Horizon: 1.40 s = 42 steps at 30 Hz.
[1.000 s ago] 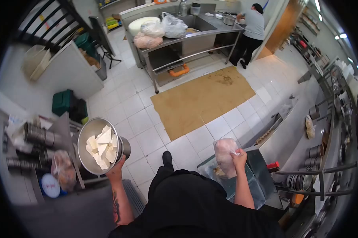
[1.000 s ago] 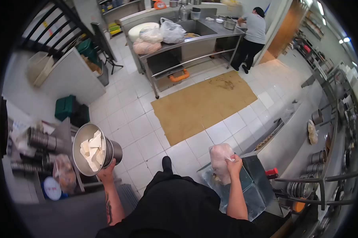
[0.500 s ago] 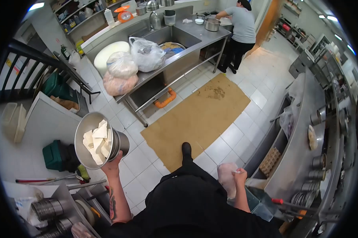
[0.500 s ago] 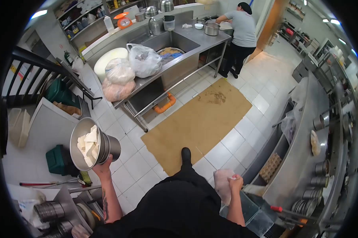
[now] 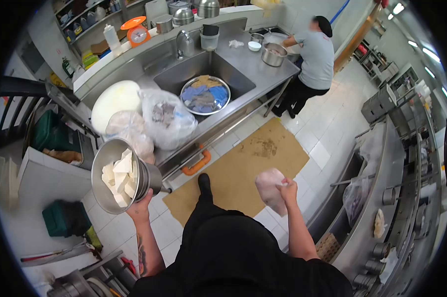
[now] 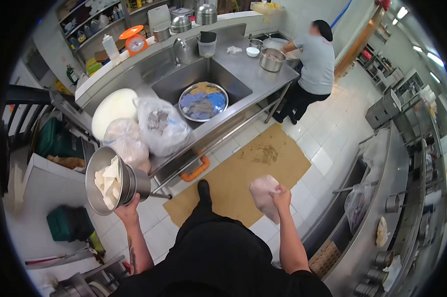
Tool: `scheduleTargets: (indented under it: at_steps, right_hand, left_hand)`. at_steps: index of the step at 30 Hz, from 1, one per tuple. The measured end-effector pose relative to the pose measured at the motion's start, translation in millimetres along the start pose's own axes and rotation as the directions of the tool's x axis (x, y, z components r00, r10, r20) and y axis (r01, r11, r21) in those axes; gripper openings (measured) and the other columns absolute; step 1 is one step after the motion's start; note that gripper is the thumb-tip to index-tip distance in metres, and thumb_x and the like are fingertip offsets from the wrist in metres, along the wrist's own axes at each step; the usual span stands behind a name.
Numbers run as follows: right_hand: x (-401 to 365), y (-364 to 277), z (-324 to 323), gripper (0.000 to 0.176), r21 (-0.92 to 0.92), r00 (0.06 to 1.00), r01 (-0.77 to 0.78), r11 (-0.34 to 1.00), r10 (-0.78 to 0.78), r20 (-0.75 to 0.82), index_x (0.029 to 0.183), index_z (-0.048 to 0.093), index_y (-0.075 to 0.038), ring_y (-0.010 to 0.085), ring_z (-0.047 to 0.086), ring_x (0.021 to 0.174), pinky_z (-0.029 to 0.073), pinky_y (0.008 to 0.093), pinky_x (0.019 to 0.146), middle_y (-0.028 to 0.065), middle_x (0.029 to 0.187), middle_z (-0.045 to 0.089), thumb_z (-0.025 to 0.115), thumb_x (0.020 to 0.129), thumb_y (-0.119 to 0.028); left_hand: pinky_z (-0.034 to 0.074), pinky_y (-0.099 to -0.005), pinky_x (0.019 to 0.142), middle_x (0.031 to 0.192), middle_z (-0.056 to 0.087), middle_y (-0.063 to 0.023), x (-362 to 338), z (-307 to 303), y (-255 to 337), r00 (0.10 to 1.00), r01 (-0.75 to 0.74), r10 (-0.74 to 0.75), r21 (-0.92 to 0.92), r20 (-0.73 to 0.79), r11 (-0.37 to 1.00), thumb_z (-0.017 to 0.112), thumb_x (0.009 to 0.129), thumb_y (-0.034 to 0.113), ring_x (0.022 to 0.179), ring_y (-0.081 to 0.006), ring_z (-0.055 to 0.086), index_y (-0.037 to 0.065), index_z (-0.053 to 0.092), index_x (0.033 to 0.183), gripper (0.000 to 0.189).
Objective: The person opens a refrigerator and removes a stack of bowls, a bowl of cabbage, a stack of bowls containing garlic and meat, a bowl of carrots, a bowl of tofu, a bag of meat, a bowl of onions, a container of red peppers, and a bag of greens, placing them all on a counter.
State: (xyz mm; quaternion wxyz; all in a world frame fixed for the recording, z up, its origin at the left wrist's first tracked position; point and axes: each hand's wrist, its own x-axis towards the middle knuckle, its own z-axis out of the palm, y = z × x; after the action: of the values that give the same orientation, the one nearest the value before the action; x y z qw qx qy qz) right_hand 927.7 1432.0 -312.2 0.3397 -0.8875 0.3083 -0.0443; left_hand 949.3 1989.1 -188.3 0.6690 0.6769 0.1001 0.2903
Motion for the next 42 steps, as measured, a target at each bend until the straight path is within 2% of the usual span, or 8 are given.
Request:
scheduleTargets:
  at_steps: [3,8,10,26,33,35,39,42]
  right_hand:
    - [96.9,-78.8,19.6,0.026,0.190,0.984,0.174,0.966,-0.162,-0.081,0.077,0.057,-0.008,0.0114,0.051,0.062,0.042,0.0318,0.054,-0.0012,0.067,0.054,0.081,0.067,-0.005]
    - [246.0,-231.3,30.3,0.026,0.142,0.966,0.251,0.957,-0.238,-0.104,0.084,0.062,-0.004,0.0212,0.064,0.076,0.051,0.0379,0.071,0.0113,0.075,0.066,0.082,0.067,-0.009]
    - [313.9,-281.1,41.4,0.026,0.168,0.937,0.343,0.924,-0.323,-0.136,0.085,0.064,-0.004,0.0225,0.063,0.075,0.050,0.0381,0.071,0.0122,0.076,0.067,0.082,0.067,-0.009]
    - [693.5,-489.2,202.9,0.035,0.000,0.880,0.429,0.903,-0.418,0.228,0.100,0.071,-0.008,0.0275,0.070,0.085,0.054,0.0409,0.076,0.0140,0.090,0.073,0.088,0.072,-0.023]
    - [642.8,-449.6,151.1,0.041,-0.086,0.545,0.838,0.539,-0.815,0.196,0.114,0.071,-0.011,0.0363,0.069,0.106,0.053,0.0438,0.091,0.0185,0.112,0.073,0.078,0.085,-0.038]
    - [596.6,-429.9,119.0,0.041,0.235,0.414,0.850,0.471,-0.874,0.256,0.122,0.069,-0.008,0.0294,0.071,0.098,0.055,0.0409,0.088,0.0148,0.108,0.074,0.073,0.090,-0.034]
    - [453.0,-394.4,-11.2,0.031,0.747,0.371,0.177,0.640,-0.747,0.552,0.123,0.069,-0.007,0.0125,0.067,0.091,0.054,0.0293,0.084,0.0056,0.102,0.072,0.061,0.103,-0.029]
    - [368.7,-348.2,-82.9,0.038,0.704,0.507,0.232,0.671,-0.701,0.502,0.132,0.061,-0.004,0.0163,0.065,0.105,0.052,0.0339,0.091,0.0093,0.113,0.068,0.054,0.106,-0.031]
  left_hand:
    - [0.045,-0.0370,0.107,0.132,0.061,-0.0127,50.2,33.8,-38.7,0.999,0.033,-0.033,0.032,0.006,0.999,0.091,0.069,0.003,0.119,-0.0244,0.061,-0.004,0.052,0.138,0.080]
    - [0.049,-0.0368,0.102,0.126,0.065,-0.0114,128.7,102.1,-44.6,0.945,0.326,-0.326,-0.005,-0.011,0.945,0.091,0.071,0.005,0.115,-0.0241,0.062,0.000,0.058,0.133,0.071]
    - [0.049,-0.0373,0.103,0.125,0.066,-0.0117,156.0,121.6,-57.5,0.987,0.140,-0.153,0.237,0.040,0.961,0.091,0.073,0.009,0.117,-0.0238,0.061,-0.001,0.059,0.132,0.069]
    - [0.045,-0.0386,0.107,0.130,0.063,-0.0149,130.4,325.1,-17.0,0.925,0.205,-0.125,0.193,-0.359,0.960,0.087,0.068,0.005,0.118,-0.0268,0.061,-0.005,0.054,0.137,0.077]
    - [0.048,-0.0354,0.103,0.127,0.064,-0.0119,122.6,401.0,-12.7,0.933,0.332,-0.296,0.174,-0.207,0.927,0.090,0.070,0.008,0.114,-0.0234,0.062,-0.003,0.057,0.134,0.073]
    - [0.050,-0.0352,0.101,0.126,0.065,-0.0099,122.4,418.9,-29.8,0.943,0.326,-0.308,0.166,-0.124,0.931,0.092,0.071,0.010,0.114,-0.0215,0.062,-0.002,0.058,0.133,0.072]
    - [0.050,-0.0361,0.101,0.127,0.065,-0.0096,117.7,421.0,-77.9,0.866,0.310,-0.427,0.391,0.259,0.867,0.091,0.074,0.010,0.116,-0.0216,0.062,0.001,0.059,0.133,0.068]
    - [0.051,-0.0362,0.101,0.127,0.065,-0.0098,110.7,442.3,-96.2,0.761,0.212,-0.407,0.399,0.506,0.892,0.090,0.075,0.010,0.116,-0.0217,0.062,0.001,0.059,0.134,0.068]
